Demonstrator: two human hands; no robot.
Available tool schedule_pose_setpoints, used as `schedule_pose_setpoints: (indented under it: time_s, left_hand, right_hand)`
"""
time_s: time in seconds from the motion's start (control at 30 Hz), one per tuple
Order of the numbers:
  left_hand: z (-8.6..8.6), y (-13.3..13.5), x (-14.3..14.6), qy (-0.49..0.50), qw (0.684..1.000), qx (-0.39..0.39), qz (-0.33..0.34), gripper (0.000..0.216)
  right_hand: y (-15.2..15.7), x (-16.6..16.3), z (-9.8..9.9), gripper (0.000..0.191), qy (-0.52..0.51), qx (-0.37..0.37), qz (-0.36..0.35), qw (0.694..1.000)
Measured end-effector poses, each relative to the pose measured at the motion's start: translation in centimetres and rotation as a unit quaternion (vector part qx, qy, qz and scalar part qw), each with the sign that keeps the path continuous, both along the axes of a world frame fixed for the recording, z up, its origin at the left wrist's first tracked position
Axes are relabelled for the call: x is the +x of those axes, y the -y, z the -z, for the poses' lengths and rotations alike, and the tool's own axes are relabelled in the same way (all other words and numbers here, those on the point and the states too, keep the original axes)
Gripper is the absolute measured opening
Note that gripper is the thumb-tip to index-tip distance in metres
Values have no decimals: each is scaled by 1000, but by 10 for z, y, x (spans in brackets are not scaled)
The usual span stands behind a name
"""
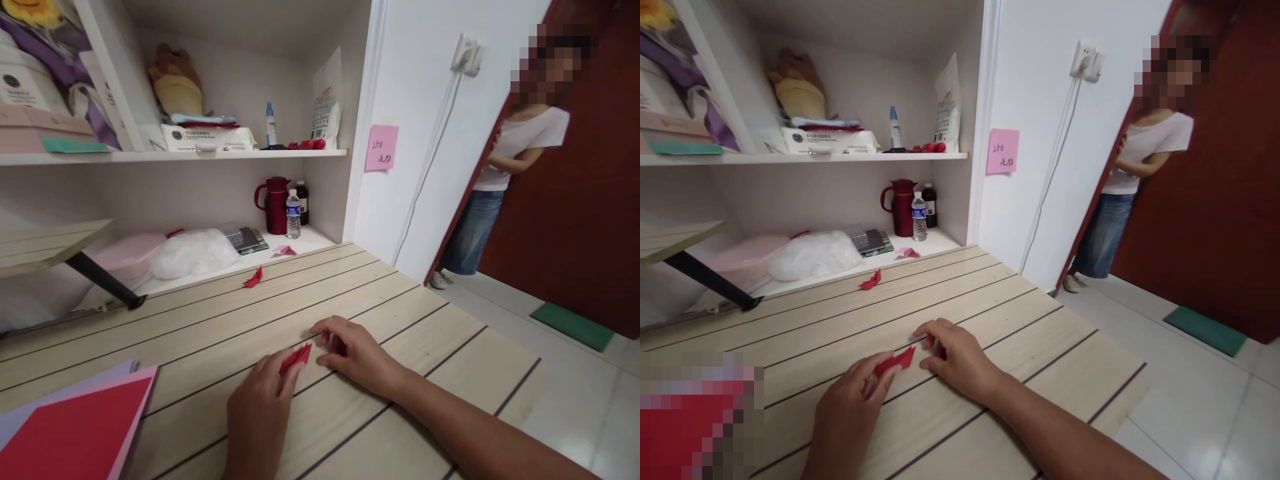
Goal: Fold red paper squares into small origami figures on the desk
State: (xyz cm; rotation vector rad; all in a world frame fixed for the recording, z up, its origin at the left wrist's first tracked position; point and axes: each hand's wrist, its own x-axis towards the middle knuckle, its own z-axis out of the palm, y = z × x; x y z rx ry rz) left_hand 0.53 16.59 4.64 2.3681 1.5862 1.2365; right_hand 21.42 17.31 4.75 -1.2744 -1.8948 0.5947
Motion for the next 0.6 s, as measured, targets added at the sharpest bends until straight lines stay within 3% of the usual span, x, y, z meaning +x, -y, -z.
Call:
schedule_pose_setpoints:
  time_s: [0.1, 0.2, 0.33, 0.6]
  left_hand:
    - [-2, 0, -9, 51, 998, -10, -32, 27]
    - [-9, 1, -20, 119, 987, -23, -108, 35]
    - [-23, -1, -28, 182, 960, -92, -191, 39]
    - [-24, -12, -32, 181, 942, -211, -186, 37]
  right_hand:
    - [0, 1, 1, 46, 6, 8, -4, 1000]
    - [-1, 2, 2, 44, 0, 11, -9, 1000]
    - [-1, 2, 2, 40, -4, 4, -14, 1000]
    - [0, 1, 0, 35, -19, -14, -15, 1000]
